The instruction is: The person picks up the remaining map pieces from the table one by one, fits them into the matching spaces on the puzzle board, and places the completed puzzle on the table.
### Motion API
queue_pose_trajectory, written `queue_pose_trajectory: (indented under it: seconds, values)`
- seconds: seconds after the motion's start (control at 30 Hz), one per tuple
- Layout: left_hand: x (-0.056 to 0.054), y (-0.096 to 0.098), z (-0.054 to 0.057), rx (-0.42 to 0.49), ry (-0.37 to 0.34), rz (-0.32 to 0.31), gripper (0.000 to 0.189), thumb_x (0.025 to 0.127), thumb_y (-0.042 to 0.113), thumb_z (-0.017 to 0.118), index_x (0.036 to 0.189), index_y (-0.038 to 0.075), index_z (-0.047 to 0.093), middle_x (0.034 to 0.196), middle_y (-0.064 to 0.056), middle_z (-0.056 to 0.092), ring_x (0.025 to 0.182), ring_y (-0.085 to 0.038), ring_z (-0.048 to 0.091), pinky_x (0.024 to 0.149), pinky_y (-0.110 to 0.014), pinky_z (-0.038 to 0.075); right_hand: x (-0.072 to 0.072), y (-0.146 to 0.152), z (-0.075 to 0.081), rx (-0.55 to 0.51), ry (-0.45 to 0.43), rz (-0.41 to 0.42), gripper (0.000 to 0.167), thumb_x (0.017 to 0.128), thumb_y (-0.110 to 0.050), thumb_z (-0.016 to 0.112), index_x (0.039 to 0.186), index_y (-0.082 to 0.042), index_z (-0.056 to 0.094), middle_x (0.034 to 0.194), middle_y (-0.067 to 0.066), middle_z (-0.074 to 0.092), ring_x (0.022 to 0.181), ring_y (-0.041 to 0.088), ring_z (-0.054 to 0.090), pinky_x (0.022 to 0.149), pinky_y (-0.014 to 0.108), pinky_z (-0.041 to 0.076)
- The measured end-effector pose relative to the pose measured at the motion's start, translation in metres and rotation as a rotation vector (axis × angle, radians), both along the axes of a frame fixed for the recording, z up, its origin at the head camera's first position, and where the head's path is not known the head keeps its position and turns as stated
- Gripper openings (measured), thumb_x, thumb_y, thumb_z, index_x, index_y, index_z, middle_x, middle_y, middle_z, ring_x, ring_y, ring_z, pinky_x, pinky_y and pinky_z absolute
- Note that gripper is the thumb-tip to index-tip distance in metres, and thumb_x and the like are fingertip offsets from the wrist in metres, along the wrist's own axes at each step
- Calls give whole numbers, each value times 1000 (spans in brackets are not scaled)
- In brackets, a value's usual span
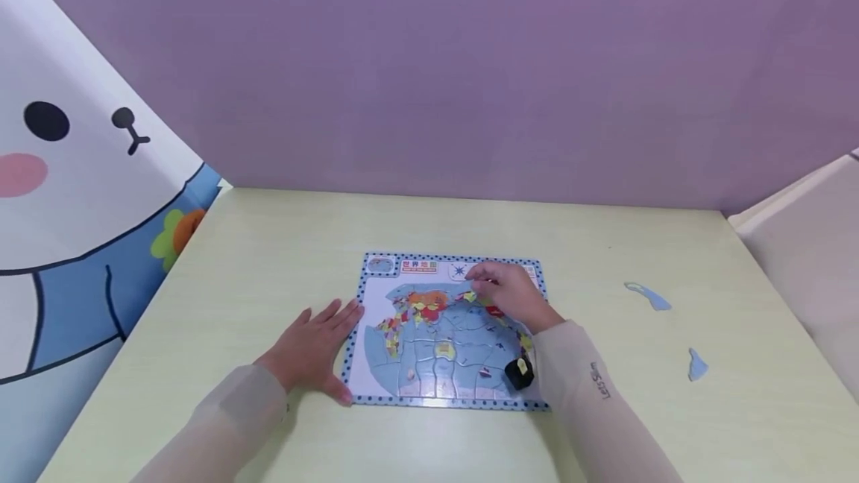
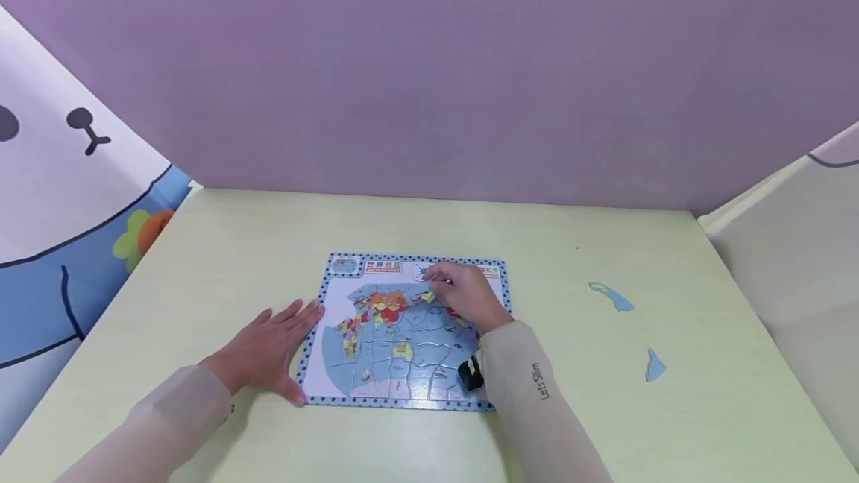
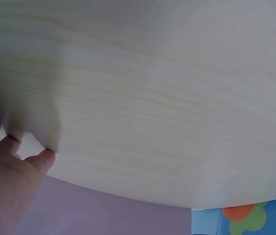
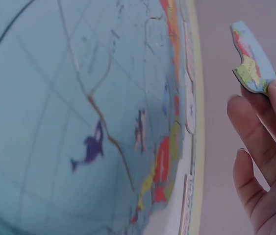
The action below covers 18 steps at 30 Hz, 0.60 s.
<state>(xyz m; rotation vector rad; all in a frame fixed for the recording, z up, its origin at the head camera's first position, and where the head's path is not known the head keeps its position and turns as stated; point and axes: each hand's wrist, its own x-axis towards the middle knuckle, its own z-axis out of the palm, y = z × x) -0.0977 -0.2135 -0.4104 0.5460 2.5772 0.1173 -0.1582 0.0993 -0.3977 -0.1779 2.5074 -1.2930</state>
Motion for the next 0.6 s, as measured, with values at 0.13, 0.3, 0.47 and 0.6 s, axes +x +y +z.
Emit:
queue_pose_trajectory:
  seconds: [0.13, 0.3, 0.47, 0.6]
  values:
    - [-3, 1, 3, -16, 20, -3, 124, 57, 64, 81, 152, 7, 25, 157, -9, 24, 144, -34, 14, 109, -64, 17, -6, -8, 2, 10, 48, 48, 14, 95, -7, 59, 105, -7, 69, 111, 7, 67, 96, 22, 58, 87, 39, 50]
    - [0, 1, 7, -13, -8, 25, 124, 56, 61, 83, 152, 8, 25, 157, -8, 23, 145, -34, 13, 109, -64, 15, -9, -23, -4, 12, 37, 89, 13, 95, -7, 58, 102, -9, 69, 107, 4, 67, 88, 19, 58, 80, 35, 50]
    - [3, 2, 5, -9, -22, 29, 124, 56, 62, 82, 152, 9, 25, 158, -7, 23, 145, -34, 12, 110, -63, 15, -7, -39, -13, -5, 53, 133, 11, 94, -3, 60, 96, -9, 69, 100, 3, 67, 85, 16, 59, 80, 35, 50]
    - [4, 3, 3, -18, -8, 22, 124, 56, 63, 82, 152, 9, 25, 157, -7, 23, 145, -33, 13, 109, -63, 17, -7, -52, -14, -39, 37, 136, 10, 93, -3, 61, 96, -8, 69, 97, 3, 67, 80, 16, 59, 77, 33, 51]
